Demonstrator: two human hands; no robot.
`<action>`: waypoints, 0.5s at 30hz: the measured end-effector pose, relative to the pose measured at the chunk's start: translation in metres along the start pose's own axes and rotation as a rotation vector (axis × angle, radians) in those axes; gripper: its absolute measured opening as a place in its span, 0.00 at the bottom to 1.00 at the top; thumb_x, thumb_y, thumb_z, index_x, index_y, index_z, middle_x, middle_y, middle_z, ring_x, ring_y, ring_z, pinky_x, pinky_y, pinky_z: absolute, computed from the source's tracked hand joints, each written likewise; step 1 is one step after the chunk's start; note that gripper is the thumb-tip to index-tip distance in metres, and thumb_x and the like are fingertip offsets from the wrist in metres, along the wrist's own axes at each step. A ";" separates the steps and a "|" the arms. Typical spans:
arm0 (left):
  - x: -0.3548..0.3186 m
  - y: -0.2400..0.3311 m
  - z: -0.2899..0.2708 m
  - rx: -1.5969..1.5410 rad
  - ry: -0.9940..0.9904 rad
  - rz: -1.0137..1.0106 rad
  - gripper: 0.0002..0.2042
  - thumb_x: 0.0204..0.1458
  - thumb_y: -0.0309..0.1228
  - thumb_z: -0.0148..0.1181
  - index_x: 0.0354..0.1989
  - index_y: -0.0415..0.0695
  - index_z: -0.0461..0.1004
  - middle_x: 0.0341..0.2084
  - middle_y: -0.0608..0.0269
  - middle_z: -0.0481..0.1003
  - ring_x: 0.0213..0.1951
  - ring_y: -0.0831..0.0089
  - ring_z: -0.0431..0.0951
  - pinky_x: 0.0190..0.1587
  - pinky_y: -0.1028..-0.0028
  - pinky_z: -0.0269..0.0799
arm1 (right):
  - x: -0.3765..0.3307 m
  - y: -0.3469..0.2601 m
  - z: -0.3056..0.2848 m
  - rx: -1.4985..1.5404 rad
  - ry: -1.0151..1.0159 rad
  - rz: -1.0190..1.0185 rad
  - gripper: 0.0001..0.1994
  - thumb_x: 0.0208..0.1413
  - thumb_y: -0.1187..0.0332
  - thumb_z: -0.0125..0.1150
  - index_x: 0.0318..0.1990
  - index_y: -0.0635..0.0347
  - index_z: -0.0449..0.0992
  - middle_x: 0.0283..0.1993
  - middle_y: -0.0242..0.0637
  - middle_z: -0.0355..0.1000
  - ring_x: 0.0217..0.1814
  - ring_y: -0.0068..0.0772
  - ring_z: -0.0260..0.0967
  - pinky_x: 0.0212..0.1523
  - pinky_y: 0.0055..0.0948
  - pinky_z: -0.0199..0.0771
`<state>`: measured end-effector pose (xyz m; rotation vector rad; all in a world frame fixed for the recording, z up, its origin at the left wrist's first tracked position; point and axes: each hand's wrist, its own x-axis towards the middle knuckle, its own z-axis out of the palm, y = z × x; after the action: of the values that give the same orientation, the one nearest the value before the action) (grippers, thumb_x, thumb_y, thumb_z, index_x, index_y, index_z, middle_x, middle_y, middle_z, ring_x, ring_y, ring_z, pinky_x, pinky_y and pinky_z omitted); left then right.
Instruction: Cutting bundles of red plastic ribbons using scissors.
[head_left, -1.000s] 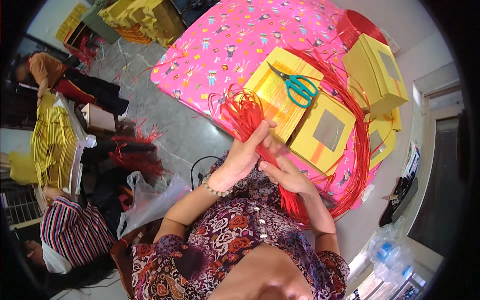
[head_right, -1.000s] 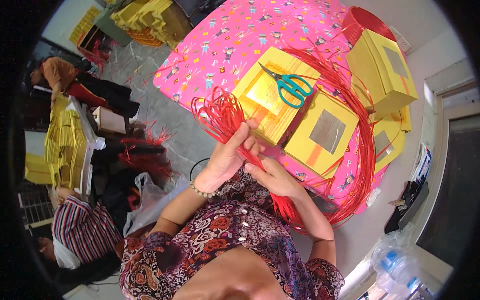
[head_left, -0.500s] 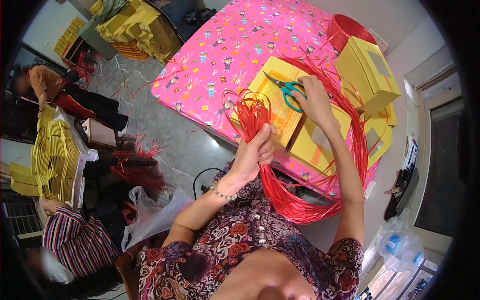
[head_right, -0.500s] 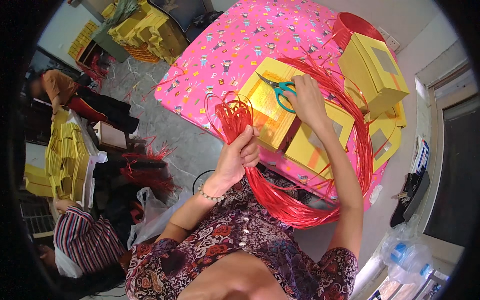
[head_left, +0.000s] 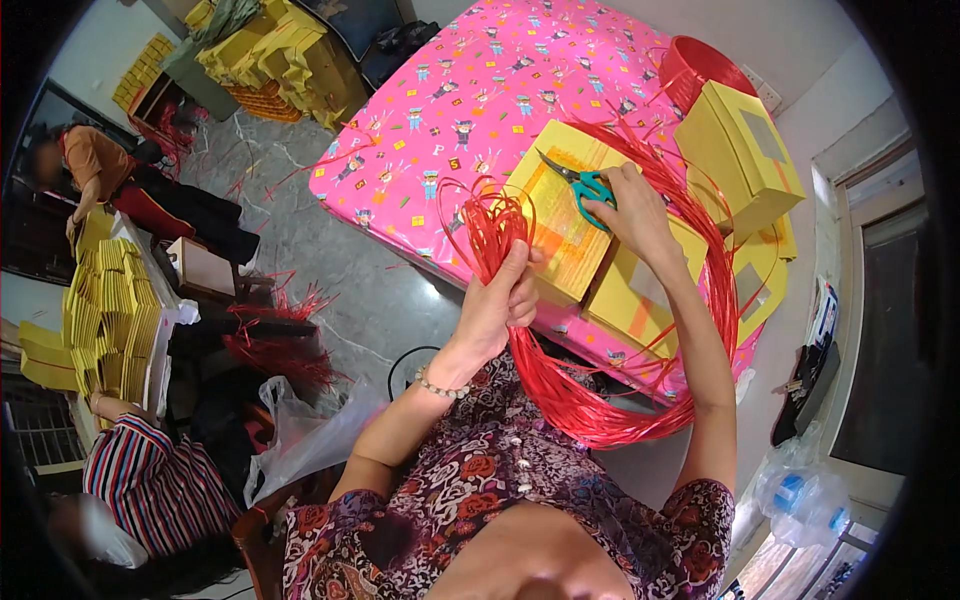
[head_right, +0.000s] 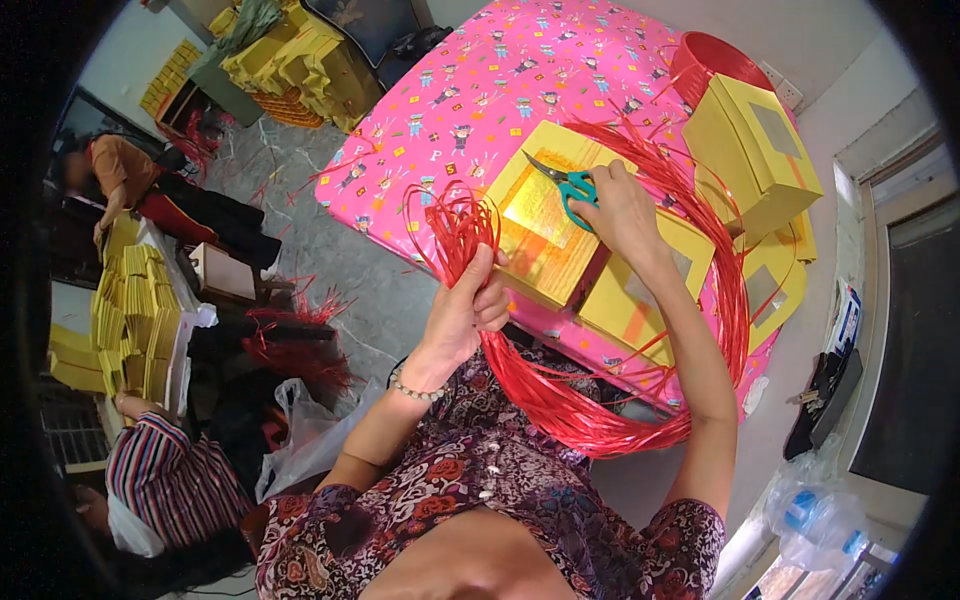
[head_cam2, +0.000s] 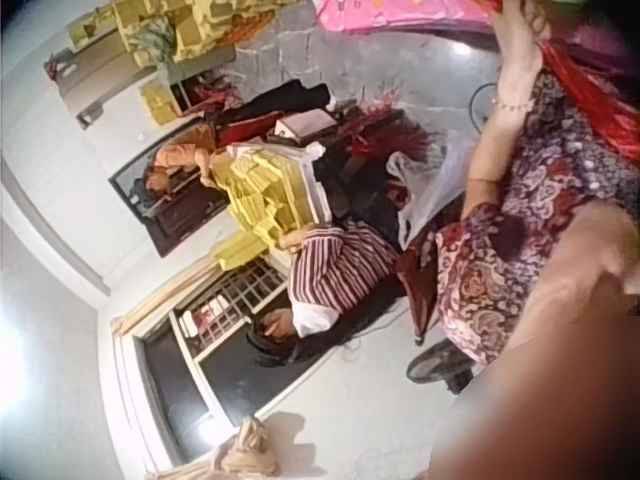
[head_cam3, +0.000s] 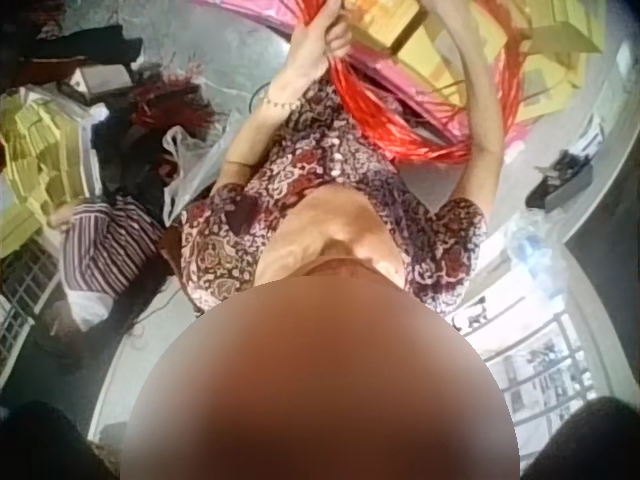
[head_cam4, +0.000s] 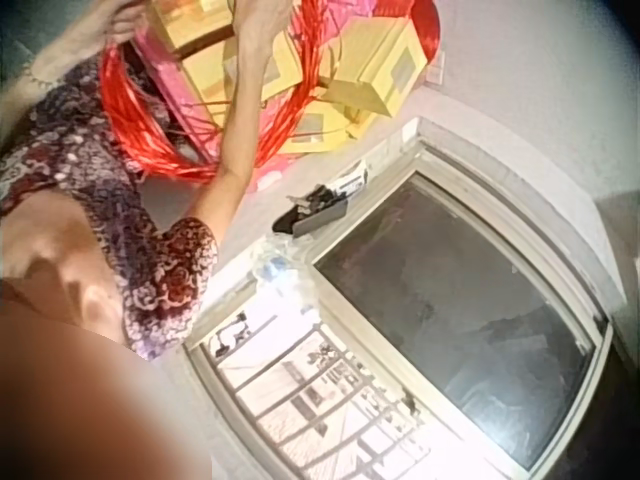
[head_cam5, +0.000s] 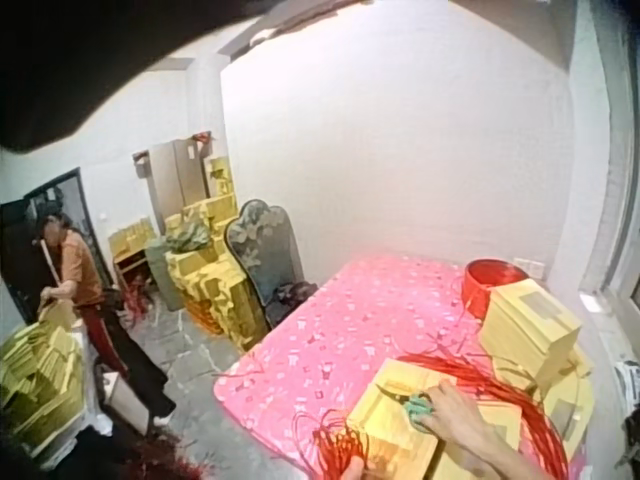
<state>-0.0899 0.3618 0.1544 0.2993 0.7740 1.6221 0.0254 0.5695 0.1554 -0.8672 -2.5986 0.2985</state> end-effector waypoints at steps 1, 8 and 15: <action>0.000 -0.001 0.000 0.016 -0.013 0.001 0.15 0.60 0.45 0.44 0.39 0.45 0.67 0.12 0.78 0.50 0.12 0.87 0.47 0.15 0.82 0.42 | -0.002 0.002 0.001 0.000 -0.003 -0.001 0.18 0.47 0.61 0.62 0.42 0.64 0.71 0.36 0.44 0.67 0.40 0.47 0.68 0.38 0.40 0.68; -0.005 -0.007 0.006 0.103 0.027 0.000 0.17 0.58 0.47 0.48 0.39 0.44 0.67 0.12 0.79 0.50 0.12 0.87 0.48 0.15 0.82 0.43 | -0.009 0.010 -0.006 0.034 -0.128 0.081 0.16 0.50 0.60 0.60 0.39 0.64 0.68 0.32 0.43 0.67 0.35 0.42 0.68 0.35 0.36 0.68; -0.004 -0.015 0.006 0.247 0.066 0.043 0.13 0.59 0.42 0.48 0.38 0.44 0.67 0.13 0.79 0.52 0.13 0.88 0.49 0.15 0.83 0.42 | -0.080 -0.008 -0.047 1.103 -0.416 0.257 0.23 0.54 0.47 0.55 0.41 0.59 0.62 0.27 0.27 0.62 0.28 0.13 0.59 0.27 0.17 0.61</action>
<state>-0.0736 0.3601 0.1504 0.4427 1.0268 1.5842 0.1002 0.5183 0.1774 -0.7171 -2.0607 1.8985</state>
